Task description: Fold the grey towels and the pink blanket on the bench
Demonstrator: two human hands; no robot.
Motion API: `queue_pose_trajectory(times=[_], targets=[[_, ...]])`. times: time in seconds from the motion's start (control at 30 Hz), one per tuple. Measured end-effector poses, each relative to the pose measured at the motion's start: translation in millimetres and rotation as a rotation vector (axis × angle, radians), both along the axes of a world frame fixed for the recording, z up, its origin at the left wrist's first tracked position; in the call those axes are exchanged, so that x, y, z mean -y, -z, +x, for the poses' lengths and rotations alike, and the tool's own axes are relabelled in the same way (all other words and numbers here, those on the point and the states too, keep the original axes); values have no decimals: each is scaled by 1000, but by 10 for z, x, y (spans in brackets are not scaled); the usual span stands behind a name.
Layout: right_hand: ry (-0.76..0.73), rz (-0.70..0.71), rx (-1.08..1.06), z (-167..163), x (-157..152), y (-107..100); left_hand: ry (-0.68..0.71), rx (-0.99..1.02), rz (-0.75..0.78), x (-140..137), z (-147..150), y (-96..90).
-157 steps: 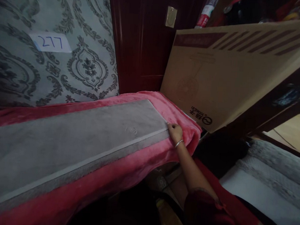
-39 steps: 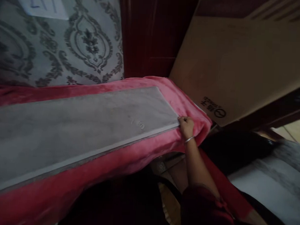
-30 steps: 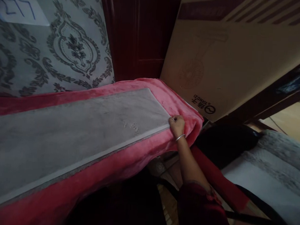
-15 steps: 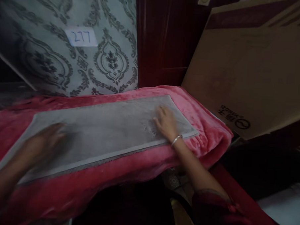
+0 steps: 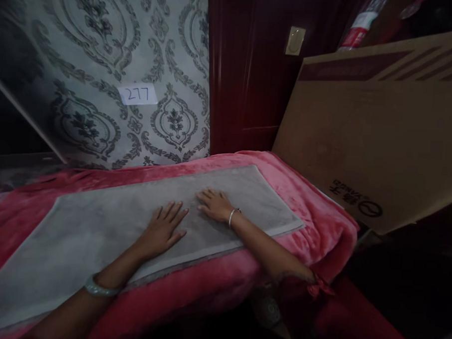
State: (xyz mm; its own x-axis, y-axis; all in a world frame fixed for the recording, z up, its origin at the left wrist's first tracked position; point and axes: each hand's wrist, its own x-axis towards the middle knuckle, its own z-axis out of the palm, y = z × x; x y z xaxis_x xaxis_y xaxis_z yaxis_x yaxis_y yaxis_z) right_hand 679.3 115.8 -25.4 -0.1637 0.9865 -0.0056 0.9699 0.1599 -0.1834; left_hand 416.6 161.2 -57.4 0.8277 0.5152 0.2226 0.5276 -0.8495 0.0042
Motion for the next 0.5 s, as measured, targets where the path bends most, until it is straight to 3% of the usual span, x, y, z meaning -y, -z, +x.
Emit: queue_pose_trajectory(times=[0.2, 0.5], targets=[[152, -16, 83, 834, -391, -20, 13, 31, 45, -51, 7, 4], [565, -27, 81, 1757, -649, 85, 15, 18, 69, -33, -33, 21]])
